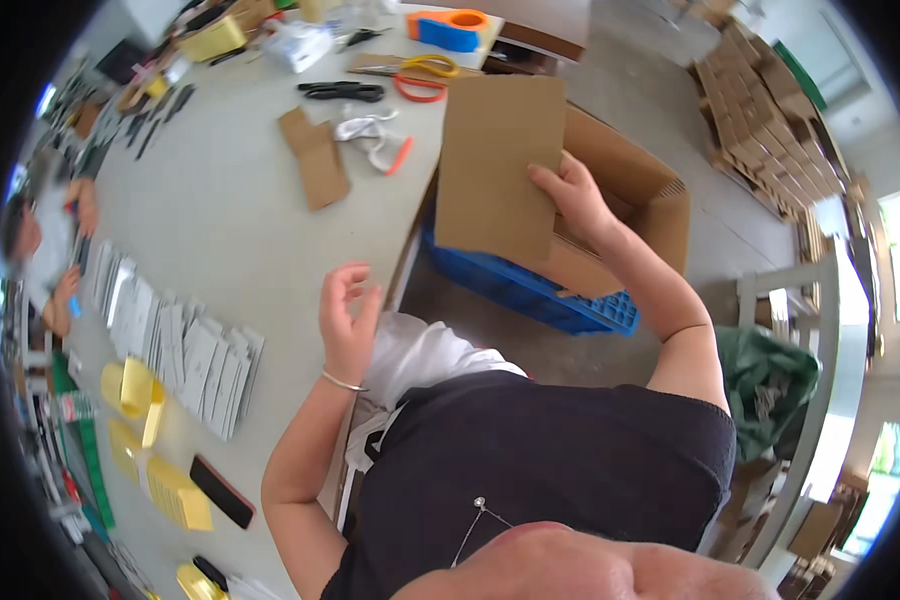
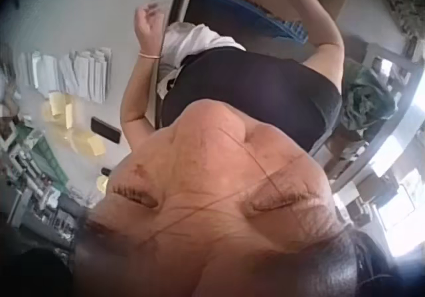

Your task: Organizing and packing stacks of label sheets into a cardboard shipping box at a factory workbench.

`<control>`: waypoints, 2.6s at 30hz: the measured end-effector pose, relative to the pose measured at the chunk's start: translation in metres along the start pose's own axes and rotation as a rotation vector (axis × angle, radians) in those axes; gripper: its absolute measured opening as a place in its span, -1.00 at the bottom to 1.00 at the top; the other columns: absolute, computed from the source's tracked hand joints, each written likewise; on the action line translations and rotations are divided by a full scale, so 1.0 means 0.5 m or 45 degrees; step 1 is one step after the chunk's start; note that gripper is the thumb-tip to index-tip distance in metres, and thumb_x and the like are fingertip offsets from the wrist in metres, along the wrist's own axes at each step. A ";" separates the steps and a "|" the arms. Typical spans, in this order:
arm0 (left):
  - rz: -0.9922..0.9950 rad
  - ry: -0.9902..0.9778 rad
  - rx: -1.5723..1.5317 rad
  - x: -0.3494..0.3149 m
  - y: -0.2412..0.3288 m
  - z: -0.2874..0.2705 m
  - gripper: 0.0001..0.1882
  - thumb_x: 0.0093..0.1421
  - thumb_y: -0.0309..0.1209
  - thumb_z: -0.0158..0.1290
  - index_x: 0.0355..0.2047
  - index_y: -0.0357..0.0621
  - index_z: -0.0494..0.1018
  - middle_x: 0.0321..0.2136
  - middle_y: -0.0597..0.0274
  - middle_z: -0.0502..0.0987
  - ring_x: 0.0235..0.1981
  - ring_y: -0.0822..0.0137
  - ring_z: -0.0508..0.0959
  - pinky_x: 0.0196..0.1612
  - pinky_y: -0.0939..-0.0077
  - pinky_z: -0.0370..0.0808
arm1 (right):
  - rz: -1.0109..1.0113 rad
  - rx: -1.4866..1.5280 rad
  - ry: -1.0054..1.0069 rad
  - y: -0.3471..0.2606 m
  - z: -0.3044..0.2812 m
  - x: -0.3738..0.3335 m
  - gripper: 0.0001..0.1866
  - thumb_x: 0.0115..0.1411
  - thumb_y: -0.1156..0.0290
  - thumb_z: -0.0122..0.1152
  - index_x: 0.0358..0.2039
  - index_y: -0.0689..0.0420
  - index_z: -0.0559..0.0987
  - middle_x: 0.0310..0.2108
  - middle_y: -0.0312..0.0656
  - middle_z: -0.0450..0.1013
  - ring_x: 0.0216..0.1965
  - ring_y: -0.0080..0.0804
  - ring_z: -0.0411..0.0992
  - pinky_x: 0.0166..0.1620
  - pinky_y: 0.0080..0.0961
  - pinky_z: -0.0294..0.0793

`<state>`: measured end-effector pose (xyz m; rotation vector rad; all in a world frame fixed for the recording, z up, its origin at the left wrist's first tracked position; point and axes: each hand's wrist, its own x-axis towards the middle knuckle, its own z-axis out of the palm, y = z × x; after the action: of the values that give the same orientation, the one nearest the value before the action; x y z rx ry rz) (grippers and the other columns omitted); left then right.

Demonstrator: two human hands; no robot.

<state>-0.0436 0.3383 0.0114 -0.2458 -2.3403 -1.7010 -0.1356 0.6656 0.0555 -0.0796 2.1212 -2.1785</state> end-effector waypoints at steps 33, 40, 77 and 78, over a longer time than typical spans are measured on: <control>0.150 -0.320 0.779 0.039 -0.012 0.031 -0.71 -0.01 -0.39 0.19 -0.25 -0.16 0.45 -0.05 0.08 0.42 0.04 0.03 0.35 0.14 0.16 0.21 | 0.568 -1.113 0.458 0.522 -0.264 0.125 -0.41 0.33 -0.01 -0.17 -0.08 0.36 0.45 -0.19 0.32 0.47 -0.08 0.23 0.43 0.02 -0.03 0.39; 0.130 -0.351 0.803 0.044 -0.007 0.033 -0.68 -0.02 -0.39 0.19 -0.23 -0.17 0.45 -0.05 0.07 0.40 0.05 0.02 0.33 0.15 0.15 0.19 | 0.529 -0.978 0.482 0.625 -0.277 0.120 -0.36 0.32 -0.09 -0.19 0.03 0.29 0.40 -0.17 0.31 0.47 -0.07 0.25 0.42 0.03 -0.03 0.37; -0.012 -0.495 0.947 0.030 0.002 0.012 -0.70 0.11 -0.50 0.08 -0.12 -0.22 0.37 0.08 0.00 0.28 0.14 0.06 0.27 0.22 0.18 0.17 | 0.995 0.260 0.320 0.647 -0.257 0.108 0.12 0.08 -0.55 -0.29 0.42 -0.11 -0.35 0.46 -0.22 -0.36 0.45 -0.20 -0.42 0.36 0.04 -0.34; -0.024 -0.498 0.927 0.030 0.001 0.009 -0.69 0.11 -0.51 0.07 -0.11 -0.22 0.36 0.10 0.01 0.26 0.15 0.07 0.27 0.22 0.18 0.16 | 0.977 0.232 0.327 0.655 -0.256 0.108 0.12 0.08 -0.54 -0.28 0.42 -0.09 -0.34 0.46 -0.21 -0.33 0.45 -0.18 -0.38 0.35 0.07 -0.31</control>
<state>-0.0583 0.3428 0.0147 -0.4396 -3.0591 -0.7470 -0.1917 0.7791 -0.2773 0.9074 1.6253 -1.9312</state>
